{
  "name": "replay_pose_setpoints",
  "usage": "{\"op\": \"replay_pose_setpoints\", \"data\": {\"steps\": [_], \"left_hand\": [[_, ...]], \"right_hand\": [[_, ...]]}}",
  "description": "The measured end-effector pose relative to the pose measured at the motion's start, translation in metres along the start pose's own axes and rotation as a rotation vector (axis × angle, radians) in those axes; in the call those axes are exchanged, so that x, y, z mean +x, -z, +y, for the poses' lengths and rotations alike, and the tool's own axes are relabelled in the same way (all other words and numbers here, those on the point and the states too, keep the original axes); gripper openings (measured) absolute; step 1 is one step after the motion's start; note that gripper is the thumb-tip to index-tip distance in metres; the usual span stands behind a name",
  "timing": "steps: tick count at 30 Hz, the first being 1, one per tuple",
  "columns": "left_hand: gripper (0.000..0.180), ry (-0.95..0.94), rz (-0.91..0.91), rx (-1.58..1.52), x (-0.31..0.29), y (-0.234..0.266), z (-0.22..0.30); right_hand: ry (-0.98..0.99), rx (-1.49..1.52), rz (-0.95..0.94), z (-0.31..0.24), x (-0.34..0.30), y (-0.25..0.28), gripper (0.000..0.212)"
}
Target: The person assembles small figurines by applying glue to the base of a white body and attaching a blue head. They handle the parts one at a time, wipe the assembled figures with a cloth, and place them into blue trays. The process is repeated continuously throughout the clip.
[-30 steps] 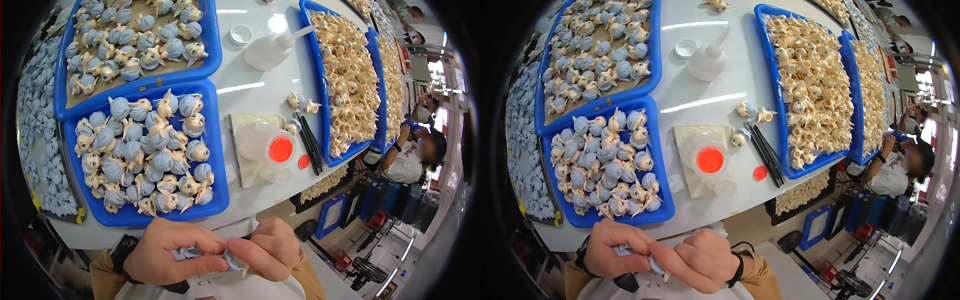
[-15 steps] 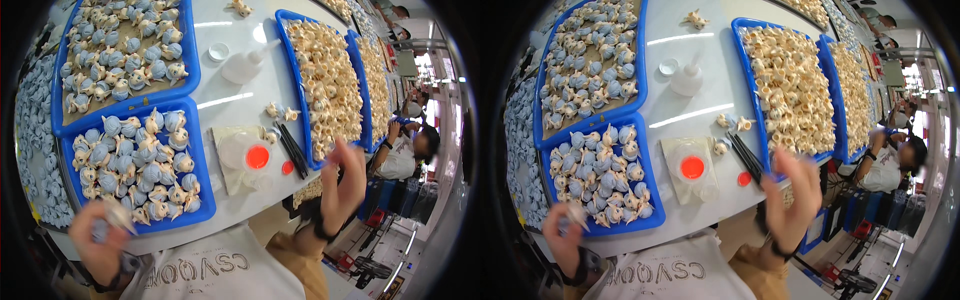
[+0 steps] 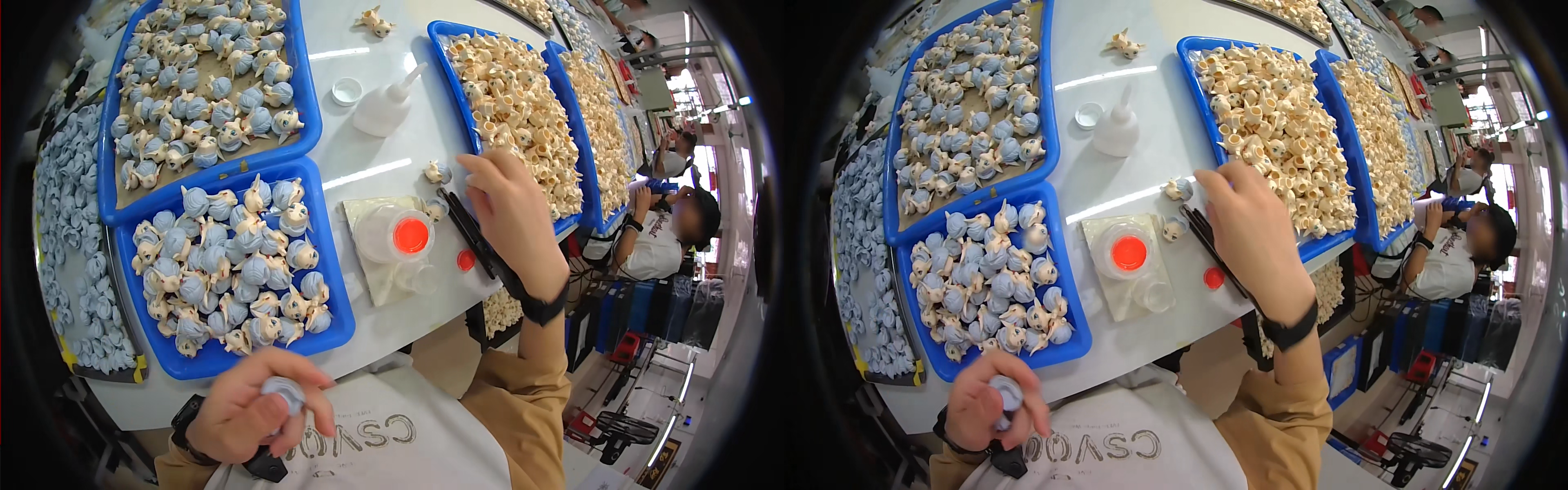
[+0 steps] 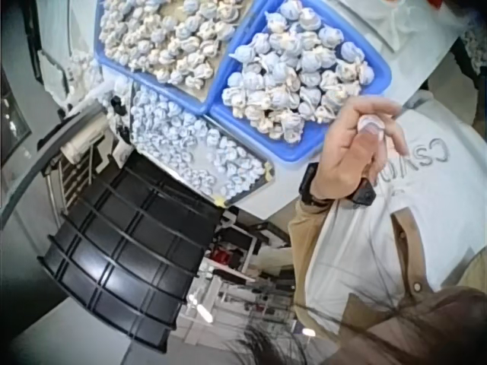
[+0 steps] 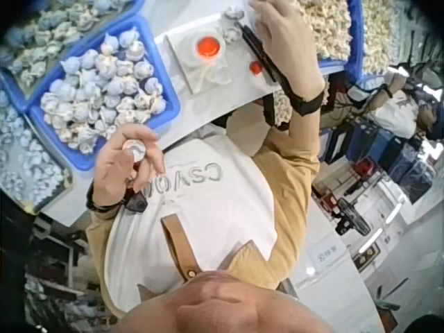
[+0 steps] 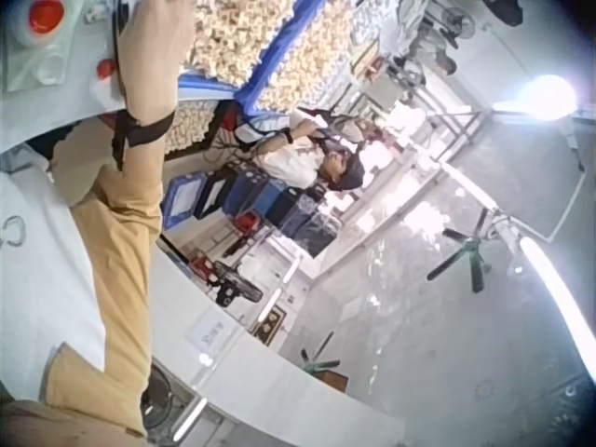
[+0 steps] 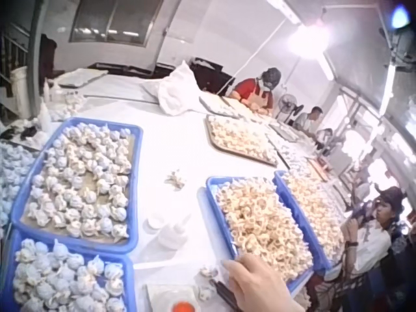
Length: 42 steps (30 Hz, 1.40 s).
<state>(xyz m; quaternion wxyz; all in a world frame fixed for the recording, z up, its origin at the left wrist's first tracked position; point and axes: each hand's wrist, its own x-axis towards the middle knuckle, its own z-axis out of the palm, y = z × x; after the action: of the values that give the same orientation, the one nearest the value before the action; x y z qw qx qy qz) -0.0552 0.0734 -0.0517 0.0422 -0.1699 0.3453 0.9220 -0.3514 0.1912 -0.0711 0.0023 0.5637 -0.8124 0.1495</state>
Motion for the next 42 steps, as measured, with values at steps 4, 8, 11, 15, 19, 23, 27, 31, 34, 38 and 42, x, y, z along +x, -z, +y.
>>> {"op": "replay_pose_setpoints", "data": {"steps": [4,8,11,15,19,23,27,31,34,38,42], "left_hand": [[0.033,0.106,-0.259,0.088,0.008,0.016,-0.005],[0.043,-0.019,-0.204,0.296,0.027,-0.009,-0.001],[0.033,-0.025,-0.182,0.295,0.029,-0.003,-0.010],[0.028,0.241,-0.135,0.268,0.029,0.000,0.000],[0.026,0.070,-0.093,0.191,0.032,0.001,-0.010],[0.045,0.002,-0.007,0.075,0.027,0.000,-0.011],[0.049,-0.137,-0.135,0.301,0.032,0.020,-0.009],[0.042,-0.137,0.032,0.250,0.025,0.013,-0.011],[0.046,-0.129,0.080,0.243,0.024,0.015,-0.014],[0.047,-0.128,0.139,0.151,0.023,0.009,-0.012],[0.041,-0.197,0.192,-0.005,0.026,0.005,-0.017]], "right_hand": [[-0.085,0.322,0.257,-0.047,-0.028,0.040,0.023],[0.268,1.060,0.225,-0.092,-0.059,0.032,0.018],[0.306,1.087,0.187,-0.108,-0.076,-0.005,0.032],[0.146,0.761,0.255,-0.114,-0.075,-0.007,0.033],[0.135,0.838,0.200,-0.105,-0.082,-0.007,0.037],[-0.097,0.836,0.533,-0.083,-0.094,-0.006,0.033],[-0.338,0.586,0.447,-0.065,-0.103,-0.011,0.034],[-0.310,0.562,0.365,-0.066,-0.102,-0.021,0.035],[-0.325,0.540,0.360,-0.067,-0.100,-0.028,0.035],[-0.321,0.532,0.355,-0.068,-0.096,-0.029,0.036],[-0.312,0.520,0.329,-0.067,-0.095,-0.029,0.037]]}}
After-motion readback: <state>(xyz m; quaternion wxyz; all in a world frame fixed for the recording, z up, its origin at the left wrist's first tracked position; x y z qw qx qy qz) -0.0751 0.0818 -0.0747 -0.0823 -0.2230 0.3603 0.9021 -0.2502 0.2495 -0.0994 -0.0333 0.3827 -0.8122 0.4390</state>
